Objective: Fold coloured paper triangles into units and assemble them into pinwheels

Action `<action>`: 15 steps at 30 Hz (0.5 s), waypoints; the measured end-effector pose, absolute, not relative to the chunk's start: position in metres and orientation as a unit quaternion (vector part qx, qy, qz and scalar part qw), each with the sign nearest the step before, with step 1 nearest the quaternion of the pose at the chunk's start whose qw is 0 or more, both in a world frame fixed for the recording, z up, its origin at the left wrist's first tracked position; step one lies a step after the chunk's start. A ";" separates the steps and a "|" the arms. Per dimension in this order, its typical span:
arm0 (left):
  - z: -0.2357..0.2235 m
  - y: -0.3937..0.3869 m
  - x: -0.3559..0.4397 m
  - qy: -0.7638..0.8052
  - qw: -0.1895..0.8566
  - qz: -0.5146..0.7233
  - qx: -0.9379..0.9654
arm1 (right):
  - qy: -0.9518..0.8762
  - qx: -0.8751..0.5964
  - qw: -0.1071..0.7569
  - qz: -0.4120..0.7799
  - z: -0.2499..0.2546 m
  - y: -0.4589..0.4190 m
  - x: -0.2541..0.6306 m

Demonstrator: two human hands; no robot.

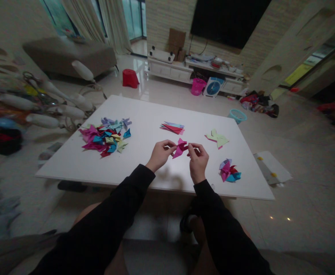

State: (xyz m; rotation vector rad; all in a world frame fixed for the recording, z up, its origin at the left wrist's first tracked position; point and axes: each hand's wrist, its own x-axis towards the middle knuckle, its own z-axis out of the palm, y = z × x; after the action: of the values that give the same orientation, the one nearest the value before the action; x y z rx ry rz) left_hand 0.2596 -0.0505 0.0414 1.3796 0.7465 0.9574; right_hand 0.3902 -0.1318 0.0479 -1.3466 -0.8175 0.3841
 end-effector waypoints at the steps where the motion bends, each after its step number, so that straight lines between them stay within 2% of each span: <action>1: 0.041 -0.050 0.260 0.324 0.606 0.414 0.597 | -0.366 -0.602 0.689 0.174 0.047 -0.132 0.391; 15: 0.037 -0.049 0.261 0.324 0.601 0.413 0.604 | -0.376 -0.601 0.680 0.186 0.047 -0.131 0.391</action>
State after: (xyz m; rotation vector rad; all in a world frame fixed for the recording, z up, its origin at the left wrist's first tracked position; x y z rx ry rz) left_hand 0.2605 -0.0485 0.0369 1.3989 0.7502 0.9564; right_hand 0.3907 -0.1311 0.0468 -1.3502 -0.8453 0.4180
